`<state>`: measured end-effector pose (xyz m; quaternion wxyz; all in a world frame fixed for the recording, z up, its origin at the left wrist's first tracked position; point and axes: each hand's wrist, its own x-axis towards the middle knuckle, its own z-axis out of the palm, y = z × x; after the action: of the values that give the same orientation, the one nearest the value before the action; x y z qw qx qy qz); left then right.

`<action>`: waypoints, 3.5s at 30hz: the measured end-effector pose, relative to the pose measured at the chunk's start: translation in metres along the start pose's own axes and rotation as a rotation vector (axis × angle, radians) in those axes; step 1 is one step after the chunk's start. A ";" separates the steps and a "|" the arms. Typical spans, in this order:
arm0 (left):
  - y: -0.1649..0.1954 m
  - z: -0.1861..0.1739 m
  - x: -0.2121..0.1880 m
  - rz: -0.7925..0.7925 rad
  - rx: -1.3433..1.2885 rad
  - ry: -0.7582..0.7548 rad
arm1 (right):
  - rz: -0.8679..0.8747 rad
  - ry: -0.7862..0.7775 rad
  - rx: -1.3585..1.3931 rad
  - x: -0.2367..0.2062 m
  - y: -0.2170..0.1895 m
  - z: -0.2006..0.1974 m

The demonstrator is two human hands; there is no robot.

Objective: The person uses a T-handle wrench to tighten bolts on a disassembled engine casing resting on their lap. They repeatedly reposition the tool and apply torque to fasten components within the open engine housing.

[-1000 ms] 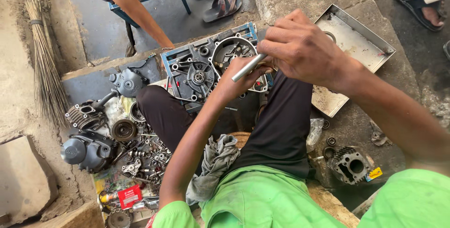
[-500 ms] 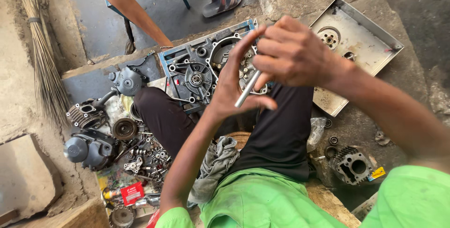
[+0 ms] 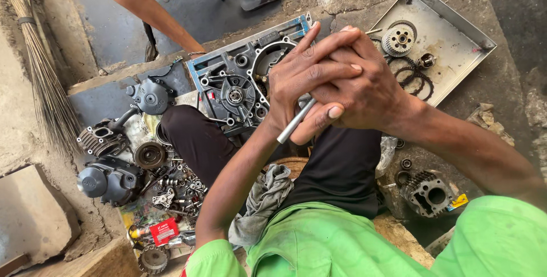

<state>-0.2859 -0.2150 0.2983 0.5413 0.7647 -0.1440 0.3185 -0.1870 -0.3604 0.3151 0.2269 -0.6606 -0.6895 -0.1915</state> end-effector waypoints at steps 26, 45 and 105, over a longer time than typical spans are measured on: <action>-0.043 -0.071 -0.051 -0.288 0.228 -0.091 | -0.228 -0.074 -0.030 0.081 0.004 -0.003; -0.057 -0.084 -0.051 -0.304 0.287 -0.014 | -0.293 -0.075 -0.058 0.100 0.021 0.019; -0.011 -0.076 -0.125 -0.348 0.003 -0.186 | -0.129 -0.114 0.134 0.095 -0.076 -0.052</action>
<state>-0.3996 -0.1570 0.2260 0.5712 0.8051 -0.0585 0.1486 -0.2624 -0.3154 0.4145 0.2182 -0.6079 -0.7538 -0.1211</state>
